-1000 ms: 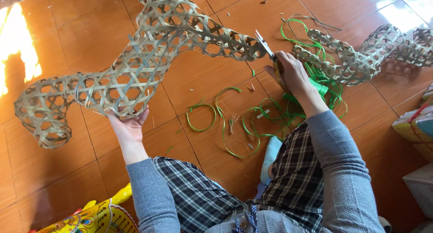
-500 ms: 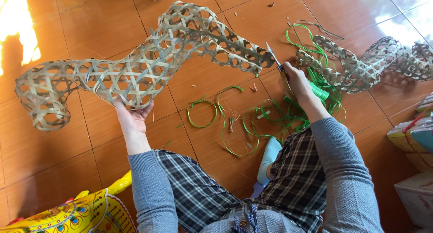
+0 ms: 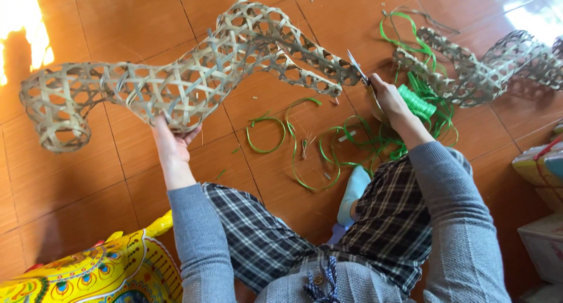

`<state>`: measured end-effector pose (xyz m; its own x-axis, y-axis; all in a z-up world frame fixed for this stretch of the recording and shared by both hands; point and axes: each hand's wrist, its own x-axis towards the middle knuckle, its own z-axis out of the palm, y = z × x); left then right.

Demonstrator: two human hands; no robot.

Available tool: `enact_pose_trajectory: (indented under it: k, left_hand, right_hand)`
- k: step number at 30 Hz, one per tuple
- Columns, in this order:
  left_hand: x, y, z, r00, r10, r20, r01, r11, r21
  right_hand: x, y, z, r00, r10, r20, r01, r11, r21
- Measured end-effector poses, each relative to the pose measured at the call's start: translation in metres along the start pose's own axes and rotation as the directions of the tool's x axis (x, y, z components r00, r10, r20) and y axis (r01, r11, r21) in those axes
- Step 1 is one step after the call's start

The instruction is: The person sits on the floor assembling woven bamboo horse figurines. They trim bamboo strips with scissors, insert and weave the strips into the lattice body of a horse figure, and tie green ribbon around parts of the figure.

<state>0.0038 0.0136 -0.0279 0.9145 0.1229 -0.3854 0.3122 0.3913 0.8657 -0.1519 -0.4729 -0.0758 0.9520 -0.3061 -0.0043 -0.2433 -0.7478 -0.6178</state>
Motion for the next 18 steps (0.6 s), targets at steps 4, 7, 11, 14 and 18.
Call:
enact_pose_trajectory:
  k: [4,7,11,14,18]
  left_hand:
    - [-0.007,0.0,0.011,1.0,0.009,-0.024,-0.007,0.998,0.068]
    - [-0.007,-0.003,0.013,0.999,0.025,-0.029,-0.022,0.995,0.102]
    - [-0.009,0.0,0.017,0.997,-0.005,-0.073,0.013,0.993,0.117]
    - [0.001,-0.003,0.014,0.994,-0.018,-0.112,0.027,0.996,0.08]
    - [-0.005,0.003,0.02,0.988,-0.076,-0.133,0.087,0.993,0.077]
  right_hand:
    - [-0.006,0.018,0.027,0.995,0.102,0.016,-0.102,0.994,0.043]
    - [-0.011,0.028,0.041,0.992,0.126,0.0,-0.126,0.986,0.108]
    - [-0.012,0.046,0.049,0.998,-0.031,-0.054,0.038,0.991,0.128]
    - [-0.017,0.031,0.049,0.976,-0.217,0.034,0.218,0.974,-0.056]
    - [-0.009,0.029,0.054,0.959,-0.129,0.251,0.181,0.963,-0.199]
